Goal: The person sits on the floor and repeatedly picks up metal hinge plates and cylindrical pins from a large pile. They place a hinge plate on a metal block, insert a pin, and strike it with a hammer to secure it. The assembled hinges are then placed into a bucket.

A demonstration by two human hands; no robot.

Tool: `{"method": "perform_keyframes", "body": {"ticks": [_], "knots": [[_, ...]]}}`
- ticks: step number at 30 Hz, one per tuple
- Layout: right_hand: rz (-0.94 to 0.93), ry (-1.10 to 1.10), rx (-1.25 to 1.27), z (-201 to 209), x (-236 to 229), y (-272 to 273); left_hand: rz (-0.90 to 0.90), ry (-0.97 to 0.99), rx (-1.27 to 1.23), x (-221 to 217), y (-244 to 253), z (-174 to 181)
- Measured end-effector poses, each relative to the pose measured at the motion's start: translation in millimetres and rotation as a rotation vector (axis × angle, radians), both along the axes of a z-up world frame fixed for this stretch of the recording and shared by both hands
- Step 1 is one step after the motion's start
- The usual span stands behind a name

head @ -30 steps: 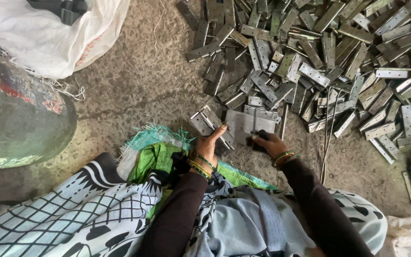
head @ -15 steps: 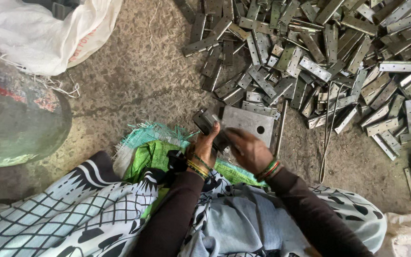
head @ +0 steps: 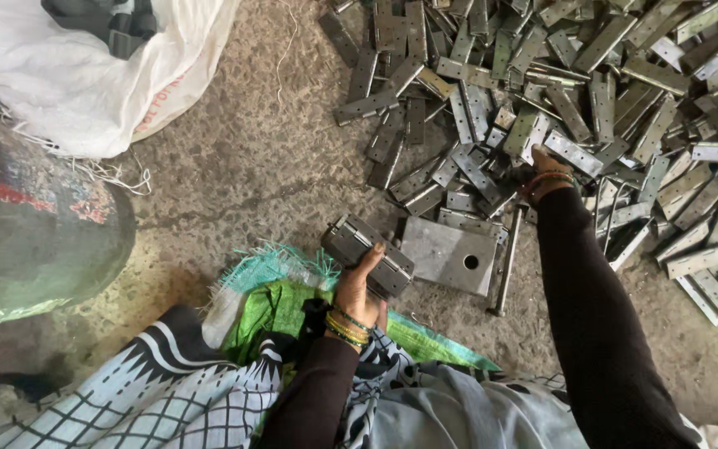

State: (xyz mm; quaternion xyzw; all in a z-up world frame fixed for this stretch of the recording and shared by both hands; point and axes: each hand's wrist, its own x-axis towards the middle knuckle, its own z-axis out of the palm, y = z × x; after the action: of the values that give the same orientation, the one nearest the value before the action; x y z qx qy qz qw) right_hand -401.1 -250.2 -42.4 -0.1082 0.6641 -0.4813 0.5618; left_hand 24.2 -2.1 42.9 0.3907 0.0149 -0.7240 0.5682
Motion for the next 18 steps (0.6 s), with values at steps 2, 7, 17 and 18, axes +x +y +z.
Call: {"method": "perform_keyframes", "body": {"ticks": [2, 7, 17, 18], "knots": [[0.616, 1.029, -0.357, -6, -3, 0, 0.002, -0.035, 0.024, -4, -1, -2], [0.322, -0.067, -0.346, 40, 68, 45, -0.010, -0.023, 0.007, -5, 2, -15], [1.251, 0.779, -0.432, 165, 202, 220, -0.160, 0.222, 0.053, -5, 10, -31], [1.233, 0.866, -0.441, 159, 201, 217, -0.171, 0.229, 0.057, -4, 11, -34]]}}
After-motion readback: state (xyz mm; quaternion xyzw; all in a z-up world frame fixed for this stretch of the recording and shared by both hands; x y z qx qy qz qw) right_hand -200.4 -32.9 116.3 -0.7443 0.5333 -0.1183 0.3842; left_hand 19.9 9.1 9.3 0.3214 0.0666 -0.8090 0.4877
